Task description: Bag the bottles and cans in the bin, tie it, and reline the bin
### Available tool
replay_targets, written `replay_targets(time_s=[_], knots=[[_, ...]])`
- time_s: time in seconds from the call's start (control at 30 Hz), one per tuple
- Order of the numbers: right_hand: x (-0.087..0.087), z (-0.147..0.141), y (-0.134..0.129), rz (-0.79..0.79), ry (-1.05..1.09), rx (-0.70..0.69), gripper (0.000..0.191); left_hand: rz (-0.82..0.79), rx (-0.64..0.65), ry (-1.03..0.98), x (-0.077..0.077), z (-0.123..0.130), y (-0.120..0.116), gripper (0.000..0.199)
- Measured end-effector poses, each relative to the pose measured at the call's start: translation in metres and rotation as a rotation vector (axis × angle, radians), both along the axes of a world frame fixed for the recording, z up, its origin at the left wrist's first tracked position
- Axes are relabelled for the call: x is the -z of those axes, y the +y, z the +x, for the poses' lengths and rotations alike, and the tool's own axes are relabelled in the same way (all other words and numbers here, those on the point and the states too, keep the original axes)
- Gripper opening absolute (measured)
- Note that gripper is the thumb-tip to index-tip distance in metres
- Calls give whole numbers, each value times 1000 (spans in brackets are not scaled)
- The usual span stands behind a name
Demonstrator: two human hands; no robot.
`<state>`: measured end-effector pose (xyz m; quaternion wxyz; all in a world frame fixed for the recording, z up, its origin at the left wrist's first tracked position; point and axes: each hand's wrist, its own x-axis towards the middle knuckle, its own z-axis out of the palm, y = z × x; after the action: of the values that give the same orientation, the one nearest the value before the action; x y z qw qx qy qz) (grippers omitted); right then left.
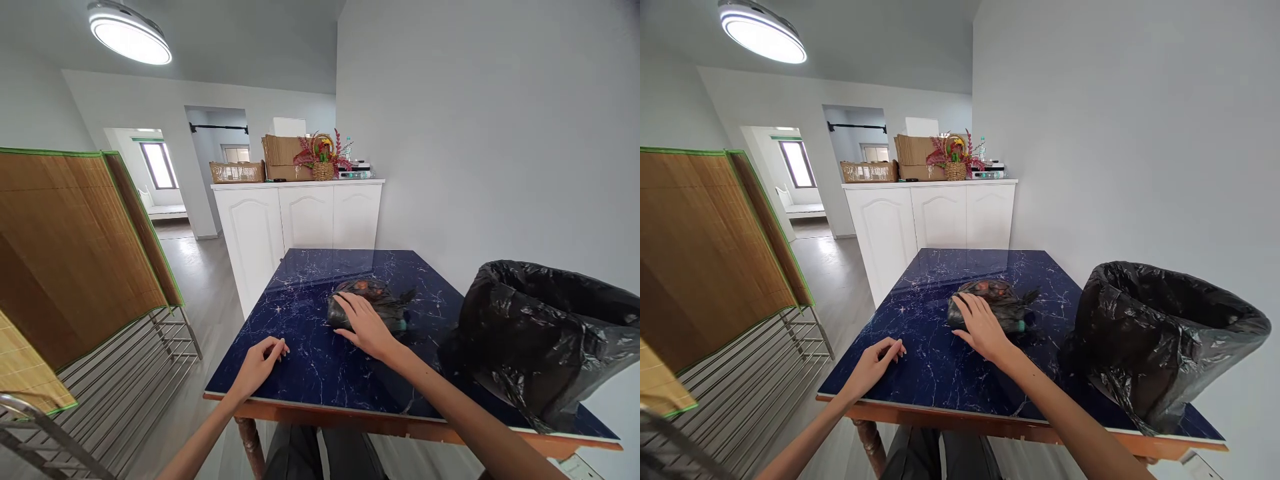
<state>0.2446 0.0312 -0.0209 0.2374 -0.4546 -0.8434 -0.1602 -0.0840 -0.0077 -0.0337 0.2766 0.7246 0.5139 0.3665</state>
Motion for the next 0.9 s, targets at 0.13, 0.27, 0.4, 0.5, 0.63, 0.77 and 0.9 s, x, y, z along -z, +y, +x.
replay_targets(time_s=[0.13, 0.27, 0.4, 0.5, 0.63, 0.77, 0.9], knots=[[-9, 29, -2, -176, 520, -26, 54, -7, 2, -4, 0, -1, -1, 57], [7, 79, 11, -291, 868, 284, 60, -23, 23, -14, 0, -1, -2, 55], [34, 95, 22, -530, 1078, 435, 58, -10, 23, -23, 2, -1, -1, 53], [42, 87, 23, -731, 1184, 362, 52, -8, 19, -24, 4, -1, 0, 52], [36, 67, 22, -894, 1256, 208, 52, -3, 13, -16, 3, -1, -1, 52], [20, 46, 19, -919, 1261, 100, 56, -6, 9, -21, 5, -2, 1, 52], [-6, 28, 12, -770, 1157, 43, 39, -3, 4, -81, 8, -5, 5, 52]])
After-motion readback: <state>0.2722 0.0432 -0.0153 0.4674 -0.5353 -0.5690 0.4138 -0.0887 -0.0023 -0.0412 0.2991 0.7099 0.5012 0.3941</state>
